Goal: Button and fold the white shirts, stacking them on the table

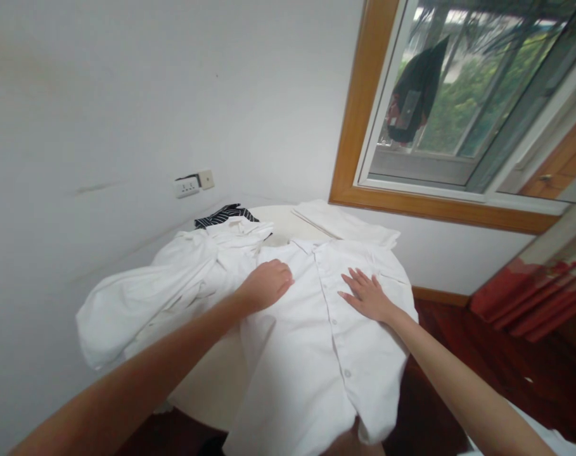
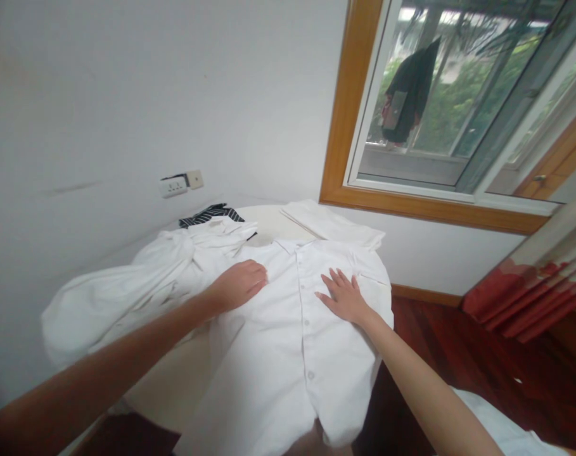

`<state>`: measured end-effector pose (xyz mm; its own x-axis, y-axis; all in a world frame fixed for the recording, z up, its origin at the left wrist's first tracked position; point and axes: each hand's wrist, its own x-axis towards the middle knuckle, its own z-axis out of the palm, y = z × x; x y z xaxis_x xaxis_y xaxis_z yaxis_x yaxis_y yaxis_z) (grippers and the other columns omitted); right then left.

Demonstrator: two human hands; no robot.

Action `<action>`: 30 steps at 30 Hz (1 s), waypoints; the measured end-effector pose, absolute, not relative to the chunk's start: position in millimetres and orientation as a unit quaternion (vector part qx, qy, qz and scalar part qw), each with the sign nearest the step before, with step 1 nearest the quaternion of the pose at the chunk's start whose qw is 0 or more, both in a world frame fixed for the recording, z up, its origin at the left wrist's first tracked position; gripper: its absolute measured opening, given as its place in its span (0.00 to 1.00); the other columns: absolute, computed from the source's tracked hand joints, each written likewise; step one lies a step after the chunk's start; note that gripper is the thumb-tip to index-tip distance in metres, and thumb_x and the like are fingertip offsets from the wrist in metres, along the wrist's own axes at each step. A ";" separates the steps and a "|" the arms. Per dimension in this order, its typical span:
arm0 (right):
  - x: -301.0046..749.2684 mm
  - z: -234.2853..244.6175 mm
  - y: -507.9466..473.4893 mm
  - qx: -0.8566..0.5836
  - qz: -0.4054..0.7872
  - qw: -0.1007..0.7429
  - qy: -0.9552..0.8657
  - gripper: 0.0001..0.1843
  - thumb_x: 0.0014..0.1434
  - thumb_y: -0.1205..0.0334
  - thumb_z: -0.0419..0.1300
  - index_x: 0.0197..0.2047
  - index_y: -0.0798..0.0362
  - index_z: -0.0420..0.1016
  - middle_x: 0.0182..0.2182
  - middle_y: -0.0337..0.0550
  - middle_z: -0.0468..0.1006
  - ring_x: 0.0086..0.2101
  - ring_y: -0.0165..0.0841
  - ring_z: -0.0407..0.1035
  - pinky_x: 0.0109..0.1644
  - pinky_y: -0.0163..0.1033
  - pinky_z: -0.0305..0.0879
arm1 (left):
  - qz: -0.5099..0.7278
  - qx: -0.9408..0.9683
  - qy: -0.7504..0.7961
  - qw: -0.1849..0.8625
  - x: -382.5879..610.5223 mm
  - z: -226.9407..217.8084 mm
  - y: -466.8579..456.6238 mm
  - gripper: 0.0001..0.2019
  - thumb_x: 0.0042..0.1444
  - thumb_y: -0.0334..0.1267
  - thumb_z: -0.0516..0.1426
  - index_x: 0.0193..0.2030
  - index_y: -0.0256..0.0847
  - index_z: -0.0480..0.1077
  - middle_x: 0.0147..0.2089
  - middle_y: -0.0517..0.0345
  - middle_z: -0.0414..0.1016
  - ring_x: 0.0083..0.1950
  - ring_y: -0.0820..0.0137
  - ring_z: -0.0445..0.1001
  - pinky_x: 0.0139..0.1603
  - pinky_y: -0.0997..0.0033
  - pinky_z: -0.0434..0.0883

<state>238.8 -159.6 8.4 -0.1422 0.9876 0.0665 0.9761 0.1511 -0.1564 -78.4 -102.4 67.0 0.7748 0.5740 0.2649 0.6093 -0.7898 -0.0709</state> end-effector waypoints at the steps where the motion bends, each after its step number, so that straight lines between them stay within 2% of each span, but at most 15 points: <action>1: 237.2 8.7 -160.8 -0.650 0.034 0.074 -0.755 0.38 0.64 0.35 0.39 0.70 0.46 0.51 0.70 0.45 0.44 0.68 0.44 0.35 0.67 0.63 0.34 | -0.138 -0.935 -0.321 0.061 -66.9 59.3 -97.8 0.19 0.67 0.43 0.43 0.52 0.39 0.71 0.56 0.46 0.72 0.58 0.62 0.66 0.58 0.59 0.62; 3: 235.6 8.3 -164.3 -0.649 0.025 0.072 -0.757 0.38 0.64 0.36 0.38 0.70 0.47 0.50 0.70 0.45 0.43 0.68 0.44 0.35 0.68 0.62 0.33 | -0.147 -0.919 -0.365 0.033 -50.7 40.0 -90.9 0.22 0.66 0.47 0.44 0.62 0.44 0.63 0.67 0.49 0.61 0.66 0.58 0.58 0.63 0.51 0.57; 6: 236.2 7.0 -173.1 -0.642 0.023 0.070 -0.763 0.38 0.64 0.35 0.37 0.70 0.45 0.50 0.70 0.43 0.42 0.68 0.43 0.35 0.68 0.61 0.34 | -0.125 -0.896 -0.426 -0.004 -47.3 14.9 -88.4 0.26 0.64 0.54 0.45 0.66 0.51 0.59 0.71 0.51 0.54 0.70 0.51 0.51 0.65 0.37 0.50; 8: 237.6 6.7 -181.3 -0.637 0.027 0.068 -0.767 0.38 0.64 0.35 0.36 0.70 0.45 0.51 0.70 0.42 0.42 0.68 0.43 0.35 0.68 0.60 0.34 | -0.110 -0.891 -0.440 -0.016 -55.2 7.4 -91.1 0.28 0.63 0.57 0.45 0.67 0.53 0.57 0.71 0.52 0.52 0.71 0.50 0.48 0.65 0.33 0.46; 12: 241.6 12.4 -195.1 -0.633 0.033 0.063 -0.771 0.39 0.63 0.34 0.38 0.70 0.45 0.50 0.70 0.43 0.44 0.68 0.44 0.36 0.68 0.60 0.34 | -0.088 -0.891 -0.444 -0.019 -71.4 10.2 -98.2 0.31 0.60 0.61 0.44 0.68 0.54 0.54 0.72 0.53 0.48 0.72 0.50 0.45 0.65 0.31 0.41; 15: 242.6 25.5 -189.4 -0.632 0.034 0.054 -0.773 0.39 0.61 0.33 0.43 0.68 0.45 0.57 0.68 0.46 0.52 0.66 0.47 0.46 0.66 0.58 0.45 | -0.074 -0.883 -0.462 -0.028 -68.1 15.9 -96.3 0.36 0.56 0.66 0.46 0.68 0.54 0.54 0.73 0.51 0.48 0.72 0.48 0.45 0.64 0.31 0.43; 18: 233.5 41.5 -162.6 -0.639 0.001 0.070 -0.766 0.31 0.64 0.39 0.44 0.60 0.49 0.69 0.60 0.49 0.68 0.59 0.45 0.61 0.61 0.50 0.55 | -0.099 -0.877 -0.471 -0.009 -50.2 17.9 -84.7 0.34 0.58 0.63 0.45 0.67 0.51 0.57 0.71 0.50 0.52 0.71 0.50 0.48 0.65 0.36 0.48; 20: 221.3 47.0 -137.6 -0.636 -0.032 0.092 -0.766 0.26 0.67 0.48 0.43 0.59 0.51 0.70 0.58 0.49 0.71 0.57 0.41 0.63 0.61 0.46 0.56 | -0.119 -0.878 -0.464 0.009 -36.5 15.9 -73.3 0.29 0.63 0.57 0.42 0.66 0.48 0.59 0.70 0.51 0.56 0.71 0.54 0.51 0.67 0.42 0.48; 23: 203.0 41.2 -105.5 -0.624 -0.024 0.085 -0.776 0.26 0.67 0.50 0.44 0.65 0.49 0.63 0.64 0.47 0.62 0.63 0.40 0.54 0.63 0.47 0.53 | -0.122 -0.870 -0.479 0.008 -26.5 9.2 -55.8 0.27 0.64 0.54 0.42 0.66 0.49 0.59 0.70 0.53 0.55 0.71 0.56 0.51 0.68 0.42 0.46; 27: 200.7 20.6 -91.9 -0.668 0.026 0.057 -0.742 0.37 0.65 0.37 0.38 0.70 0.47 0.51 0.70 0.46 0.45 0.68 0.43 0.38 0.67 0.57 0.39 | -0.106 -0.855 -0.507 -0.006 -40.5 3.1 -38.9 0.32 0.60 0.62 0.43 0.67 0.52 0.57 0.72 0.55 0.51 0.72 0.54 0.48 0.67 0.36 0.44; 30: 214.8 9.7 -98.0 -0.691 0.025 0.056 -0.720 0.40 0.63 0.33 0.34 0.71 0.47 0.49 0.70 0.47 0.43 0.68 0.43 0.35 0.68 0.58 0.35 | -0.102 -0.853 -0.512 0.004 -55.6 2.9 -36.0 0.33 0.60 0.62 0.43 0.67 0.51 0.57 0.72 0.53 0.51 0.72 0.54 0.48 0.67 0.38 0.45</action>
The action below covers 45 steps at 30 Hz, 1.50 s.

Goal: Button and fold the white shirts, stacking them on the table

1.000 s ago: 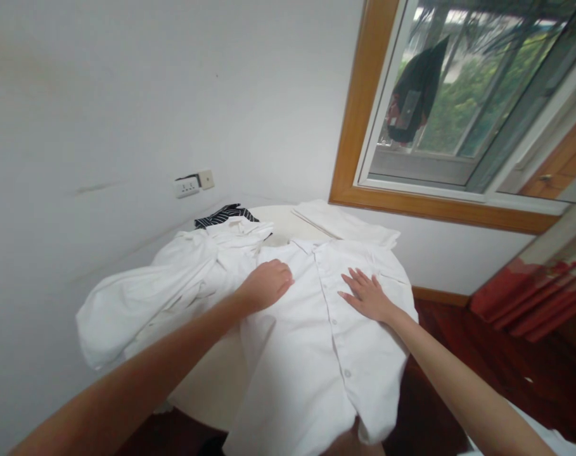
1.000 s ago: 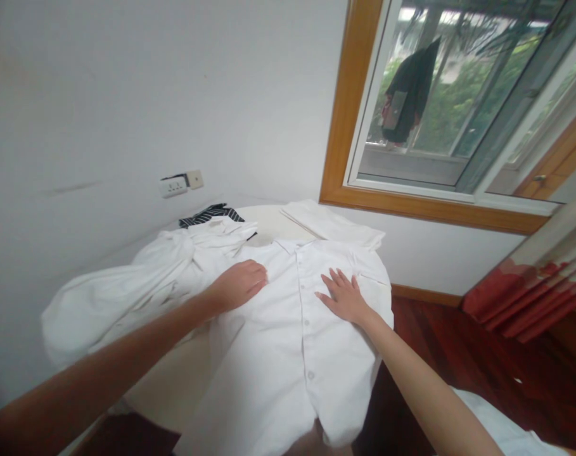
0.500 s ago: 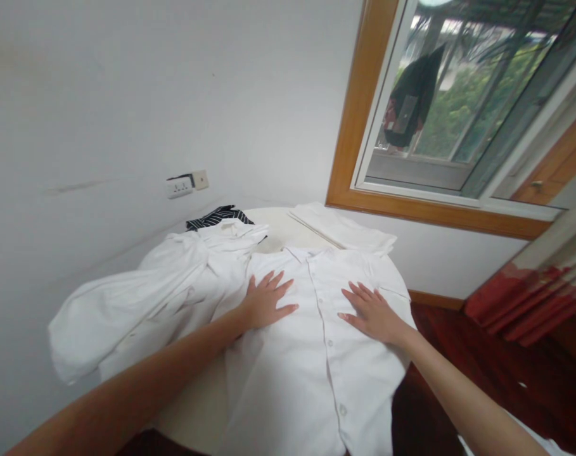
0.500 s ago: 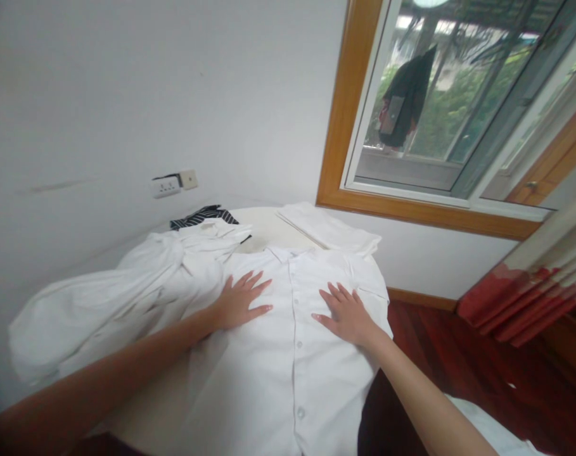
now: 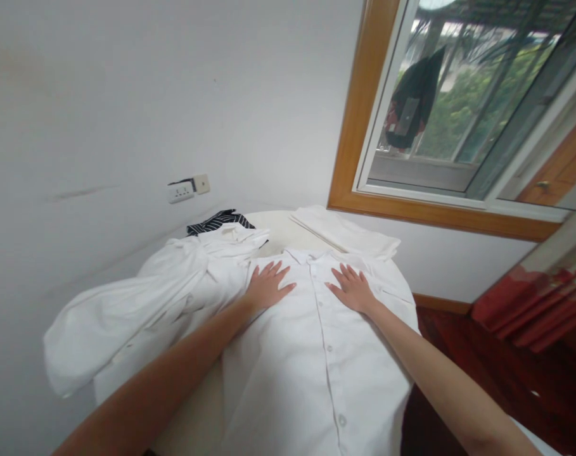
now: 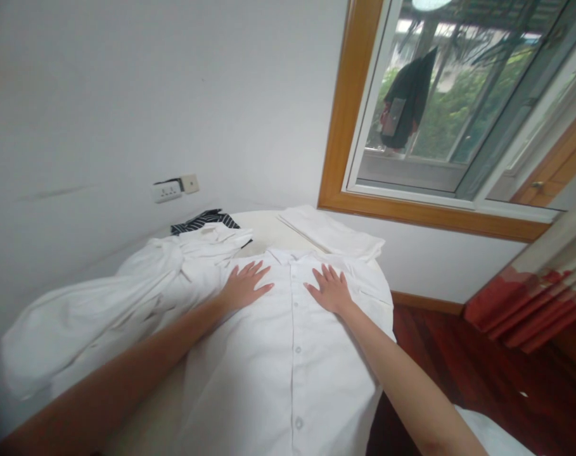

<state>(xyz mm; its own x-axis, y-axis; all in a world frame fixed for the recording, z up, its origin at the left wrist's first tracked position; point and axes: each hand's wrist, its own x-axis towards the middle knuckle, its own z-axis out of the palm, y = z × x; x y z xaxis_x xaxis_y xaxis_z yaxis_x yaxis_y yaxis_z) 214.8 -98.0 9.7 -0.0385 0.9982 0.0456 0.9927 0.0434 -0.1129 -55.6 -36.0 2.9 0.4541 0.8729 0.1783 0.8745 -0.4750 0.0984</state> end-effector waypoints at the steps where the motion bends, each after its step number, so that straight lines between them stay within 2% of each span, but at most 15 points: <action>1: 220.1 7.2 -101.2 -0.696 0.018 0.057 -0.716 0.41 0.63 0.33 0.34 0.71 0.47 0.49 0.70 0.47 0.43 0.68 0.43 0.36 0.68 0.58 0.35 | -0.103 -0.852 -0.513 0.009 -58.8 3.2 -37.2 0.32 0.61 0.61 0.43 0.67 0.51 0.57 0.72 0.53 0.51 0.72 0.55 0.48 0.67 0.39 0.45; 5: 235.1 -1.1 -115.7 -0.693 -0.012 0.057 -0.718 0.39 0.64 0.35 0.36 0.70 0.47 0.51 0.69 0.48 0.45 0.68 0.44 0.39 0.68 0.56 0.37 | -0.095 -0.849 -0.519 0.015 -62.5 4.3 -48.9 0.30 0.62 0.58 0.42 0.67 0.50 0.57 0.72 0.52 0.50 0.72 0.55 0.48 0.67 0.37 0.44; 9: 236.3 -0.6 -124.7 -0.685 -0.042 0.075 -0.724 0.35 0.65 0.39 0.40 0.68 0.48 0.57 0.68 0.50 0.52 0.66 0.46 0.45 0.67 0.56 0.43 | -0.090 -0.851 -0.517 0.011 -57.4 5.4 -59.1 0.33 0.59 0.62 0.45 0.67 0.48 0.58 0.71 0.48 0.52 0.71 0.50 0.48 0.65 0.34 0.46; 12: 224.9 9.4 -119.3 -0.666 -0.074 0.103 -0.735 0.30 0.66 0.45 0.45 0.62 0.53 0.66 0.64 0.53 0.61 0.65 0.45 0.50 0.66 0.51 0.47 | -0.115 -0.849 -0.515 0.033 -47.7 3.6 -58.2 0.33 0.60 0.58 0.46 0.67 0.42 0.58 0.70 0.44 0.55 0.71 0.51 0.51 0.67 0.40 0.49; 14: 211.1 15.7 -109.9 -0.634 -0.081 0.125 -0.759 0.27 0.66 0.50 0.46 0.61 0.55 0.67 0.63 0.53 0.63 0.64 0.41 0.52 0.66 0.46 0.48 | -0.130 -0.843 -0.520 0.040 -40.1 0.6 -53.3 0.32 0.62 0.55 0.44 0.67 0.38 0.57 0.70 0.43 0.54 0.71 0.53 0.51 0.68 0.43 0.49; 16: 195.4 18.0 -98.2 -0.611 -0.060 0.129 -0.779 0.27 0.67 0.52 0.44 0.62 0.57 0.65 0.64 0.53 0.62 0.64 0.38 0.52 0.67 0.43 0.47 | -0.129 -0.835 -0.535 0.028 -35.2 -2.3 -45.7 0.33 0.62 0.57 0.43 0.68 0.37 0.56 0.71 0.44 0.52 0.71 0.53 0.49 0.68 0.41 0.48; 19: 177.1 14.3 -81.0 -0.628 -0.002 0.096 -0.772 0.32 0.67 0.47 0.40 0.67 0.55 0.57 0.67 0.50 0.54 0.66 0.40 0.46 0.68 0.50 0.43 | -0.115 -0.832 -0.542 0.002 -37.4 -3.2 -31.4 0.35 0.60 0.62 0.41 0.68 0.43 0.55 0.72 0.49 0.49 0.72 0.53 0.46 0.68 0.37 0.43; 21: 171.6 11.2 -71.6 -0.643 0.026 0.070 -0.762 0.36 0.67 0.42 0.37 0.70 0.53 0.51 0.69 0.47 0.48 0.68 0.42 0.39 0.68 0.56 0.38 | -0.106 -0.841 -0.530 -0.010 -43.7 -0.8 -22.4 0.36 0.59 0.65 0.41 0.68 0.47 0.54 0.73 0.52 0.48 0.72 0.54 0.46 0.68 0.37 0.41; 25: 169.9 10.3 -62.0 -0.651 0.038 0.048 -0.757 0.37 0.66 0.39 0.35 0.71 0.49 0.47 0.70 0.45 0.43 0.68 0.41 0.35 0.68 0.56 0.35 | -0.104 -0.853 -0.512 -0.005 -53.7 8.1 -14.3 0.36 0.57 0.66 0.43 0.67 0.48 0.56 0.72 0.52 0.51 0.71 0.55 0.49 0.68 0.42 0.45; 30: 164.5 9.1 -70.5 -0.644 -0.017 0.112 -0.756 0.31 0.67 0.44 0.39 0.67 0.48 0.58 0.67 0.47 0.54 0.66 0.40 0.45 0.67 0.52 0.41 | -0.161 -0.846 -0.502 0.078 -44.5 23.1 -16.6 0.25 0.63 0.52 0.45 0.57 0.39 0.68 0.58 0.42 0.69 0.62 0.55 0.62 0.62 0.52 0.58; 33: 157.9 7.1 -78.1 -0.644 -0.035 0.128 -0.754 0.28 0.68 0.47 0.40 0.65 0.48 0.61 0.66 0.48 0.57 0.65 0.40 0.48 0.66 0.51 0.44 | -0.189 -0.855 -0.473 0.097 -33.2 24.0 -12.1 0.23 0.64 0.45 0.44 0.61 0.37 0.64 0.62 0.43 0.66 0.65 0.58 0.59 0.65 0.56 0.56; 36: 155.5 11.8 -81.0 -0.644 -0.028 0.115 -0.756 0.28 0.67 0.48 0.42 0.65 0.48 0.61 0.66 0.48 0.58 0.65 0.40 0.50 0.65 0.50 0.47 | -0.162 -0.862 -0.476 0.060 -26.2 11.7 -4.9 0.27 0.64 0.49 0.45 0.66 0.41 0.59 0.69 0.48 0.57 0.70 0.57 0.52 0.68 0.52 0.51; 40: 169.1 36.4 -71.9 -0.640 -0.038 0.122 -0.757 0.21 0.66 0.55 0.45 0.53 0.50 0.75 0.54 0.48 0.74 0.55 0.39 0.64 0.58 0.43 0.56 | -0.147 -0.857 -0.494 0.026 -27.0 -8.2 -3.3 0.28 0.63 0.55 0.43 0.66 0.48 0.60 0.70 0.51 0.55 0.72 0.55 0.48 0.69 0.46 0.48; 42: 181.6 51.5 -60.1 -0.666 -0.071 0.129 -0.731 0.21 0.66 0.59 0.44 0.47 0.53 0.78 0.48 0.51 0.77 0.51 0.40 0.67 0.55 0.43 0.58 | -0.161 -0.856 -0.490 0.032 -28.8 -10.6 -6.8 0.27 0.63 0.55 0.44 0.65 0.48 0.61 0.70 0.52 0.55 0.72 0.55 0.49 0.69 0.48 0.48; 45: 199.5 65.4 -35.5 -0.722 -0.107 0.099 -0.676 0.23 0.66 0.61 0.42 0.47 0.57 0.78 0.46 0.57 0.77 0.50 0.45 0.66 0.51 0.46 0.60 | -0.190 -0.845 -0.497 0.048 -30.5 -1.6 -10.9 0.25 0.64 0.51 0.45 0.63 0.44 0.63 0.67 0.49 0.60 0.68 0.58 0.57 0.66 0.55 0.55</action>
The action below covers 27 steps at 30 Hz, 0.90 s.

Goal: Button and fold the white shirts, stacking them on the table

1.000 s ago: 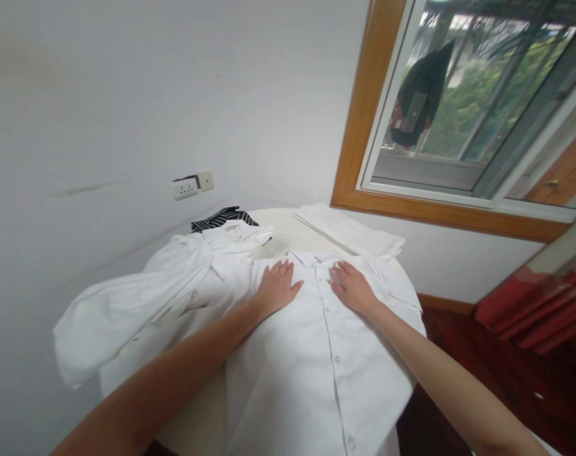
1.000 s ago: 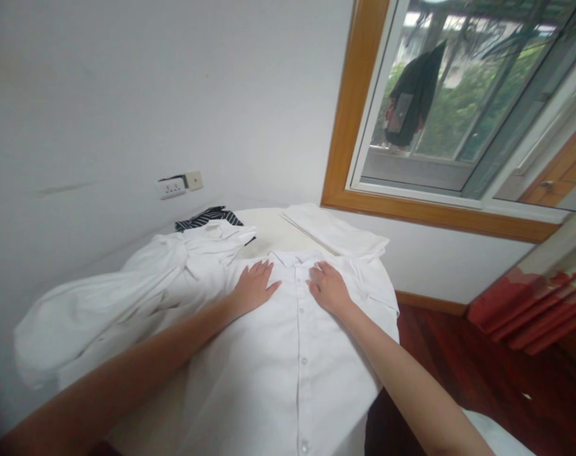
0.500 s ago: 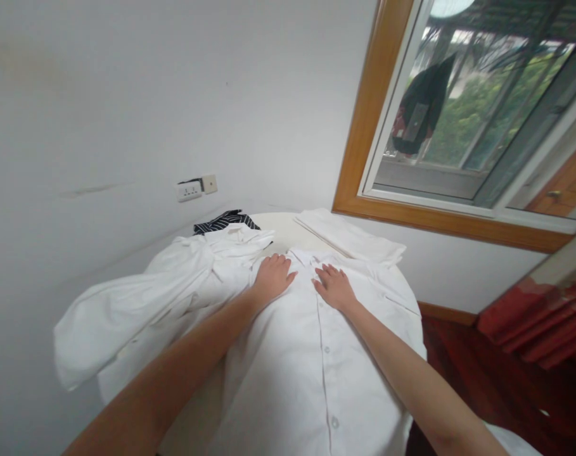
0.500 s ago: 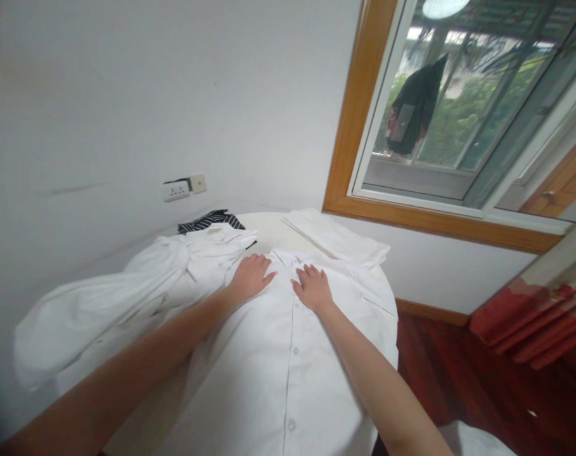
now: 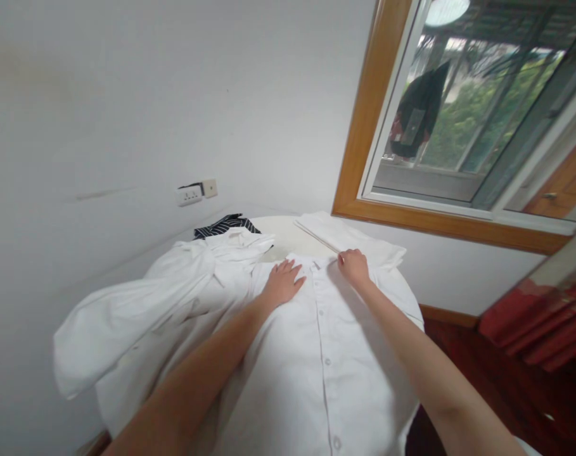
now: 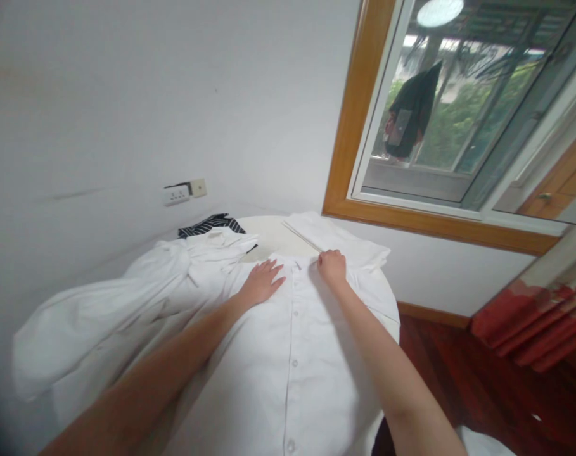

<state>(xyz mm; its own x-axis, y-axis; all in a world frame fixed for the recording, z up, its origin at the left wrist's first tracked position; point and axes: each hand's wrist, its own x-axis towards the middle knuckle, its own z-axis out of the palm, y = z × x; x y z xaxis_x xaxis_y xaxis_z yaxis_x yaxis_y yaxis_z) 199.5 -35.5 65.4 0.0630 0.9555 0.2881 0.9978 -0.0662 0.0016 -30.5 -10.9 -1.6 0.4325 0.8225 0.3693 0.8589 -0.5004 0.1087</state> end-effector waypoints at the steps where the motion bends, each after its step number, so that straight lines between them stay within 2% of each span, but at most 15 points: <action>1: 203.6 66.7 -26.9 -0.734 -0.108 0.088 -0.665 0.24 0.66 0.61 0.42 0.47 0.58 0.78 0.46 0.59 0.76 0.50 0.47 0.65 0.51 0.47 0.60 | -0.206 -0.836 -0.505 0.059 -30.9 3.7 -10.3 0.24 0.65 0.48 0.44 0.62 0.42 0.63 0.65 0.48 0.63 0.65 0.59 0.60 0.65 0.57 0.57; 4: 208.3 62.9 -6.0 -0.746 -0.093 0.060 -0.657 0.24 0.66 0.55 0.45 0.46 0.59 0.79 0.47 0.62 0.75 0.52 0.51 0.64 0.51 0.51 0.60 | -0.244 -0.794 -0.547 0.102 -32.5 20.2 -0.8 0.20 0.66 0.42 0.43 0.58 0.37 0.66 0.56 0.44 0.70 0.59 0.58 0.64 0.59 0.58 0.62; 7: 205.5 56.1 4.6 -0.742 -0.075 0.036 -0.665 0.24 0.64 0.50 0.49 0.44 0.59 0.79 0.47 0.63 0.76 0.52 0.51 0.65 0.51 0.51 0.60 | -0.230 -0.766 -0.589 0.116 -34.3 30.0 16.3 0.19 0.66 0.42 0.43 0.50 0.34 0.70 0.49 0.41 0.71 0.56 0.55 0.65 0.57 0.55 0.62; 11: 205.2 53.8 7.8 -0.711 -0.065 0.017 -0.700 0.17 0.60 0.53 0.55 0.42 0.55 0.78 0.47 0.57 0.77 0.52 0.48 0.65 0.51 0.48 0.58 | -0.180 -0.790 -0.578 0.097 -35.2 29.2 36.9 0.18 0.64 0.43 0.47 0.45 0.32 0.71 0.49 0.39 0.71 0.57 0.54 0.65 0.57 0.56 0.62; 14: 210.2 55.0 9.6 -0.695 -0.048 0.016 -0.717 0.14 0.60 0.55 0.54 0.42 0.52 0.76 0.44 0.52 0.78 0.50 0.46 0.66 0.50 0.47 0.57 | -0.177 -0.790 -0.585 0.058 -35.0 24.5 48.9 0.16 0.61 0.44 0.52 0.46 0.32 0.71 0.51 0.39 0.71 0.59 0.54 0.64 0.58 0.57 0.61; 16: 212.3 54.4 11.5 -0.696 -0.034 0.019 -0.717 0.14 0.62 0.56 0.52 0.46 0.51 0.72 0.44 0.50 0.78 0.48 0.43 0.68 0.48 0.45 0.57 | -0.176 -0.785 -0.593 0.026 -34.5 22.5 56.2 0.15 0.60 0.45 0.54 0.44 0.34 0.71 0.50 0.40 0.73 0.58 0.54 0.66 0.58 0.58 0.62; 19: 209.7 49.9 13.4 -0.697 -0.025 0.064 -0.714 0.14 0.63 0.60 0.50 0.51 0.51 0.66 0.44 0.48 0.78 0.46 0.40 0.70 0.45 0.41 0.56 | -0.180 -0.782 -0.597 0.005 -32.2 23.6 63.8 0.13 0.61 0.44 0.52 0.43 0.36 0.70 0.48 0.44 0.75 0.54 0.58 0.71 0.55 0.60 0.64; 24: 197.9 39.4 13.4 -0.664 -0.059 0.199 -0.718 0.13 0.60 0.69 0.47 0.48 0.52 0.63 0.41 0.46 0.78 0.43 0.38 0.69 0.44 0.39 0.54 | -0.234 -0.768 -0.596 -0.022 -28.6 32.1 60.6 0.15 0.67 0.41 0.42 0.54 0.38 0.59 0.43 0.48 0.77 0.44 0.63 0.76 0.43 0.66 0.69; 27: 194.4 35.0 14.6 -0.658 -0.095 0.247 -0.705 0.13 0.60 0.70 0.45 0.47 0.53 0.63 0.40 0.48 0.76 0.43 0.39 0.67 0.45 0.40 0.53 | -0.241 -0.764 -0.598 0.003 -29.0 33.7 55.5 0.16 0.68 0.43 0.38 0.55 0.38 0.56 0.40 0.48 0.77 0.41 0.62 0.77 0.40 0.67 0.68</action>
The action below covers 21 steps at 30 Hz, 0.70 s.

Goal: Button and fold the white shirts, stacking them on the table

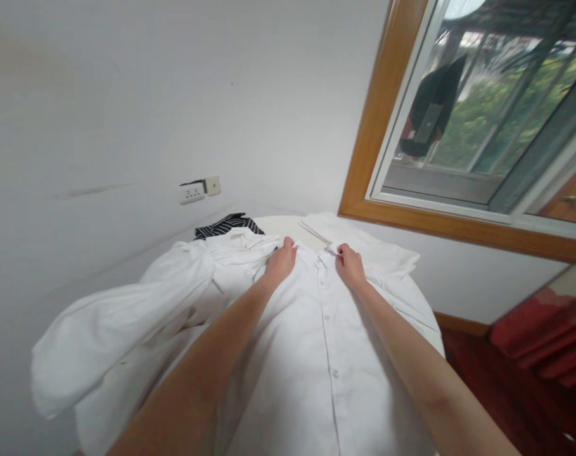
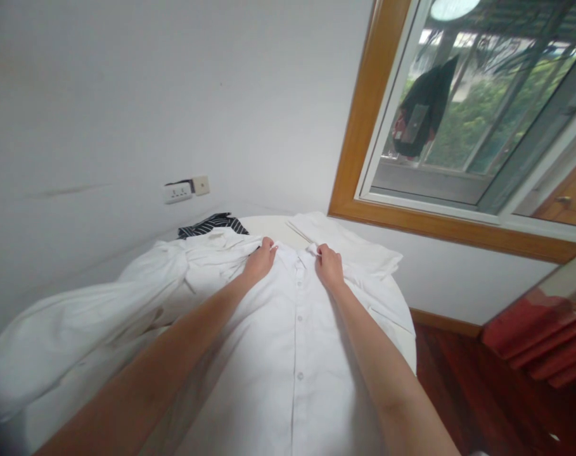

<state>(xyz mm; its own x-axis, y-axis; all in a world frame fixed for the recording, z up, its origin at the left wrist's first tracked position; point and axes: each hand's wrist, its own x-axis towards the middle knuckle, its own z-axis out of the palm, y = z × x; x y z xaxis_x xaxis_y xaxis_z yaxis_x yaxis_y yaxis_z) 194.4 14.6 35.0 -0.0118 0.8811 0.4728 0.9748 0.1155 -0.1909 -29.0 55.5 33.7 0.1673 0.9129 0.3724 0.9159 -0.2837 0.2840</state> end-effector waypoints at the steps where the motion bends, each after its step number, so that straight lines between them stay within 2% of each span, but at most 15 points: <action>1: 194.0 33.6 15.0 -0.660 -0.106 0.248 -0.701 0.13 0.60 0.70 0.45 0.47 0.54 0.64 0.41 0.48 0.75 0.43 0.39 0.67 0.46 0.40 0.53 | -0.230 -0.766 -0.600 0.020 -29.4 33.0 54.3 0.17 0.68 0.43 0.38 0.55 0.38 0.57 0.40 0.47 0.77 0.42 0.62 0.77 0.41 0.67 0.68; 6: 194.1 28.2 11.6 -0.664 -0.137 0.170 -0.715 0.11 0.62 0.66 0.49 0.47 0.54 0.67 0.45 0.51 0.73 0.48 0.42 0.62 0.50 0.43 0.53 | -0.159 -0.804 -0.569 0.069 -31.1 27.9 48.0 0.15 0.66 0.40 0.44 0.53 0.34 0.61 0.45 0.41 0.74 0.49 0.58 0.73 0.47 0.63 0.67; 9: 192.3 32.0 3.3 -0.671 -0.152 0.174 -0.705 0.15 0.61 0.65 0.51 0.51 0.55 0.67 0.49 0.53 0.71 0.50 0.44 0.59 0.52 0.44 0.53 | -0.176 -0.797 -0.569 0.097 -29.8 31.6 39.6 0.17 0.62 0.37 0.49 0.56 0.33 0.61 0.51 0.40 0.71 0.54 0.54 0.68 0.52 0.58 0.65; 12: 186.8 38.0 -9.1 -0.647 -0.145 0.184 -0.726 0.21 0.61 0.67 0.51 0.58 0.55 0.65 0.53 0.53 0.70 0.53 0.42 0.58 0.56 0.42 0.53 | -0.202 -0.806 -0.546 0.103 -24.7 35.8 26.1 0.18 0.61 0.34 0.48 0.58 0.37 0.62 0.57 0.41 0.67 0.59 0.54 0.62 0.58 0.55 0.61; 14: 181.5 37.1 -18.4 -0.623 -0.106 0.156 -0.759 0.21 0.62 0.68 0.49 0.57 0.54 0.68 0.52 0.52 0.72 0.53 0.40 0.60 0.57 0.41 0.53 | -0.195 -0.836 -0.506 0.082 -20.3 32.5 15.2 0.18 0.62 0.33 0.45 0.56 0.39 0.65 0.57 0.44 0.68 0.60 0.58 0.62 0.60 0.57 0.60; 17: 175.0 24.6 -30.4 -0.592 -0.036 0.117 -0.797 0.20 0.66 0.63 0.45 0.56 0.54 0.70 0.53 0.50 0.73 0.54 0.37 0.63 0.58 0.39 0.54 | -0.159 -0.868 -0.468 0.045 -16.1 16.2 0.4 0.20 0.64 0.37 0.44 0.59 0.40 0.66 0.61 0.47 0.68 0.62 0.60 0.63 0.63 0.58 0.59; 21: 174.6 4.1 -38.4 -0.583 -0.003 0.113 -0.804 0.26 0.69 0.54 0.41 0.66 0.53 0.60 0.66 0.48 0.58 0.64 0.36 0.51 0.65 0.43 0.47 | -0.138 -0.866 -0.480 0.028 -18.1 -6.7 -3.2 0.25 0.65 0.47 0.42 0.66 0.44 0.58 0.70 0.50 0.56 0.70 0.57 0.53 0.68 0.49 0.51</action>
<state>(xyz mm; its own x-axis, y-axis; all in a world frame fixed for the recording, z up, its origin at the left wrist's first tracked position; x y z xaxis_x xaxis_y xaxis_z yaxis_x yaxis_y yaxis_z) 174.6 -38.4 4.1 -0.2938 0.9377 0.1855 0.9391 0.3193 -0.1267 -18.1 -3.2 -6.7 0.5017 0.8230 0.2663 0.8385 -0.5383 0.0840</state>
